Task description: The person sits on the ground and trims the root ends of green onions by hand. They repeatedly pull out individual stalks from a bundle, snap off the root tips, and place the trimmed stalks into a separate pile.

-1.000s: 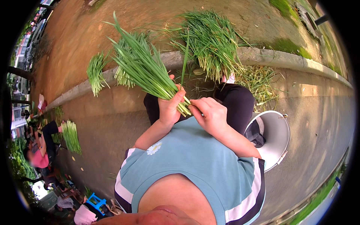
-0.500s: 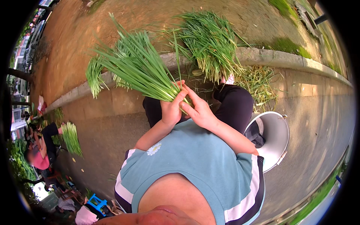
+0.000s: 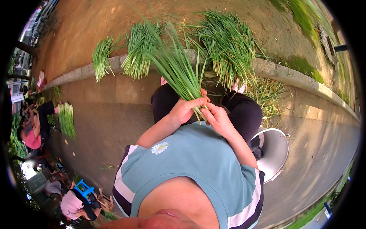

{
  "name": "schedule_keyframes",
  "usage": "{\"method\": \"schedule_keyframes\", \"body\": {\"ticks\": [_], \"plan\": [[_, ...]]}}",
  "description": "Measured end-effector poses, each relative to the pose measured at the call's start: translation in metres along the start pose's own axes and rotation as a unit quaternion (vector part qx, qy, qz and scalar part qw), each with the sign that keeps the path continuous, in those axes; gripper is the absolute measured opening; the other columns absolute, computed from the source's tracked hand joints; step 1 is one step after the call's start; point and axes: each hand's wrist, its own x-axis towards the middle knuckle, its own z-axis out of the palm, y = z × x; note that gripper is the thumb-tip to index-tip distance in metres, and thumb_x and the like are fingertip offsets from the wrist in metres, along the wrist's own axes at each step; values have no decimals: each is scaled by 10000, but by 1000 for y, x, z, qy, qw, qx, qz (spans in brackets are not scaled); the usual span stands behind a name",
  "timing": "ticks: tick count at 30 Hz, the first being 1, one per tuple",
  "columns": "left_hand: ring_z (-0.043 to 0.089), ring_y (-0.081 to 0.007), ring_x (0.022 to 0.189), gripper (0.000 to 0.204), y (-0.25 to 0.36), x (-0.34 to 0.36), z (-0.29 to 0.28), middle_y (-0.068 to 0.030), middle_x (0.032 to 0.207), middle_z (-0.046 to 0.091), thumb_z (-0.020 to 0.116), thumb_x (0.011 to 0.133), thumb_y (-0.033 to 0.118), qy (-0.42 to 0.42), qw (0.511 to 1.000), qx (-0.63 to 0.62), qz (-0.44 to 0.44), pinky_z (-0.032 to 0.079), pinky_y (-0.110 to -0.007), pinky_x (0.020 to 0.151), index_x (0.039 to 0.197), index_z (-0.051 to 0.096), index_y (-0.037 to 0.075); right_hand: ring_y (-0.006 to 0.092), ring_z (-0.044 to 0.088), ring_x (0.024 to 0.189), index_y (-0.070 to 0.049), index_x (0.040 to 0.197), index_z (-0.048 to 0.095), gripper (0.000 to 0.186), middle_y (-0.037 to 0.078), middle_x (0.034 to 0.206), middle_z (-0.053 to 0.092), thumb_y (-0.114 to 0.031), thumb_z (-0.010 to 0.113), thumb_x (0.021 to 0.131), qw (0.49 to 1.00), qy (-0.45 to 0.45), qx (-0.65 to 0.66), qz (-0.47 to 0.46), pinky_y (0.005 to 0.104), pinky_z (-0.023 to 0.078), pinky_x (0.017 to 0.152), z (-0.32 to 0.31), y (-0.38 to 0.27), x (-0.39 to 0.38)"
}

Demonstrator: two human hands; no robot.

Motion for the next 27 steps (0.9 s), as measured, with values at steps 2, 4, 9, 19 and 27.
{"method": "schedule_keyframes", "body": {"ticks": [2,4,9,19,27], "plan": [[507,-179,840,137,-5,5,-6,-57,728,533,558,754,96,-29,999,-2,35,382,-308,785,857,495,32,76,454,535,-8,962,502,206,15,671,507,-154,408,850,1000,-5,-6,3,215,394,505,0,5,1],[491,-164,791,108,-8,8,-2,-41,655,514,526,791,148,-2,998,4,67,369,-297,771,772,494,47,99,511,644,-18,999,495,258,44,765,538,-198,366,868,1000,-10,4,8,226,420,592,0,7,3],[460,-139,899,181,-9,18,-1,-51,751,545,451,838,180,55,980,73,177,357,-303,802,891,519,21,201,306,1155,-84,1266,208,536,113,1230,355,-440,215,865,909,104,403,22,324,273,923,-1,22,28],[518,-126,695,93,-20,31,3,-40,696,530,471,824,126,95,974,67,194,432,-253,651,842,478,35,187,495,936,-155,1094,475,431,11,1046,519,-453,298,838,793,143,570,162,353,375,823,6,10,41],[474,-106,554,119,-10,35,-5,-22,586,479,472,824,148,-7,990,72,123,408,-245,545,810,486,31,109,468,707,-74,1187,379,590,14,806,533,-521,270,818,877,-89,472,10,238,353,684,-29,47,55]]}}
